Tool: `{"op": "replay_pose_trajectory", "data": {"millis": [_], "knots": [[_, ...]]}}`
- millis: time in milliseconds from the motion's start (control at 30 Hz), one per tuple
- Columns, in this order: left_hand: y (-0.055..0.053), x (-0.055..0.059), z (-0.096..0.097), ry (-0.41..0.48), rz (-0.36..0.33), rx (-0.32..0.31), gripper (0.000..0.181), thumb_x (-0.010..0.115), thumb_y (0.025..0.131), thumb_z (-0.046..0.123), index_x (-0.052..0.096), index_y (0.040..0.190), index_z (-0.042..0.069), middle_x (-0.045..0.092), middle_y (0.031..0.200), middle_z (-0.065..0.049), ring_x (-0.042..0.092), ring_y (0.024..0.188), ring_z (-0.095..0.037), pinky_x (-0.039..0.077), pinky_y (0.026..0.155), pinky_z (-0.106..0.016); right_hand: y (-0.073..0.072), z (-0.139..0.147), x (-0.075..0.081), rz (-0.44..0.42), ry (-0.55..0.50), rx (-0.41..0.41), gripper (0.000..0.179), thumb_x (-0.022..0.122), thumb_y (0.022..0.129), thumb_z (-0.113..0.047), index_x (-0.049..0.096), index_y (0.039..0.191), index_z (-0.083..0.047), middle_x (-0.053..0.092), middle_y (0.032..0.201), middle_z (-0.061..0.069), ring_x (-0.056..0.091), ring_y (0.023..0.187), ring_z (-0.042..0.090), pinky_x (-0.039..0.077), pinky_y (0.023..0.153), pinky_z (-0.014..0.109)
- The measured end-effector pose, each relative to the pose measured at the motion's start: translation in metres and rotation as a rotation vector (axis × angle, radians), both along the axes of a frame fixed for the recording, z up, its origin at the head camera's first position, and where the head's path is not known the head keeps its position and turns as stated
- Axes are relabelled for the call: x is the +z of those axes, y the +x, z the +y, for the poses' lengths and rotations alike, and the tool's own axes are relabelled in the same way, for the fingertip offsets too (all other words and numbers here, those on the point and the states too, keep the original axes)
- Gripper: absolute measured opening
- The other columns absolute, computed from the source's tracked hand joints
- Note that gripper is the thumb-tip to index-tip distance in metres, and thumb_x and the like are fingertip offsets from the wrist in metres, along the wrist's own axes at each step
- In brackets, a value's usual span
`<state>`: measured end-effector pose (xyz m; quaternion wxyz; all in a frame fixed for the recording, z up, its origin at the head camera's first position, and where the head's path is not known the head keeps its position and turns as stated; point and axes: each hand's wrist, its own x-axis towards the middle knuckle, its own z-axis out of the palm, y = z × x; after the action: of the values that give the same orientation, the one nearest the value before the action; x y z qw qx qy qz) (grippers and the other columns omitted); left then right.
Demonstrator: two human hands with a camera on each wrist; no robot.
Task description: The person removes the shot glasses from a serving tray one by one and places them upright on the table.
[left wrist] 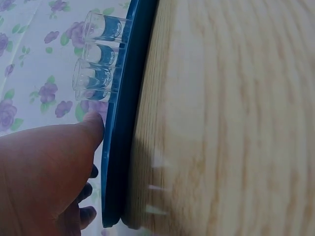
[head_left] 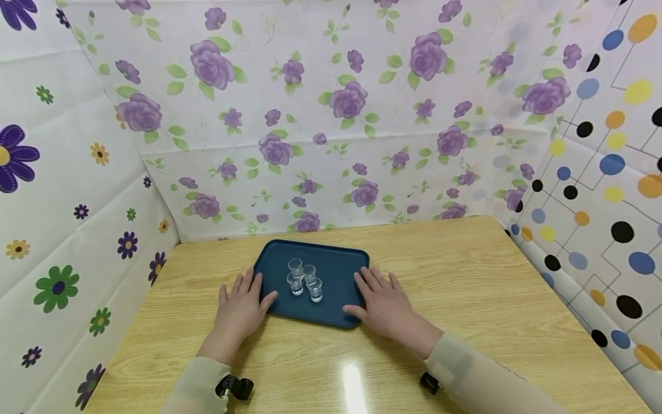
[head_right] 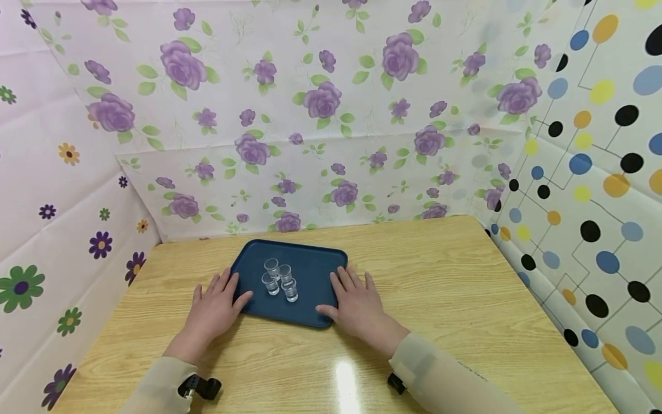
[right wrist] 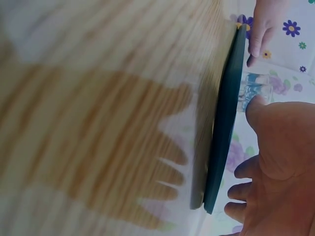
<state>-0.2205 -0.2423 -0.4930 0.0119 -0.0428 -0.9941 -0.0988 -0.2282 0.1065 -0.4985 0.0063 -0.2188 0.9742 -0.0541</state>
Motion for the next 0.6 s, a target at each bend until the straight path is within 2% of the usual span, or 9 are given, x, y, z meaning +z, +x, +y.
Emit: {"op": "replay_pose_trajectory", "data": {"millis": [367,600], "knots": [[0.0008,-0.003,-0.002,0.016,-0.056,0.015,0.077,0.049,0.117,0.053,0.037,0.171,0.0,0.022,0.179,-0.028,0.019,0.164,-0.053,0.008,0.128,-0.081,0.0042,-0.0022,0.0008,-0.025,0.007,0.012,0.088,0.053,0.109,-0.068,0.04,0.172,-0.008,0.032,0.178,0.018,0.029,0.165,0.04,0.022,0.133,0.068],[0.0009,-0.0037,-0.0035,0.016,-0.06,0.012,0.077,0.049,0.117,0.053,0.037,0.171,0.0,0.022,0.178,-0.029,0.018,0.164,-0.053,0.008,0.128,-0.081,0.006,-0.0029,0.0022,-0.031,0.025,-0.005,0.087,0.051,0.109,-0.069,0.041,0.171,-0.009,0.033,0.178,0.016,0.029,0.165,0.037,0.02,0.134,0.066]]}}
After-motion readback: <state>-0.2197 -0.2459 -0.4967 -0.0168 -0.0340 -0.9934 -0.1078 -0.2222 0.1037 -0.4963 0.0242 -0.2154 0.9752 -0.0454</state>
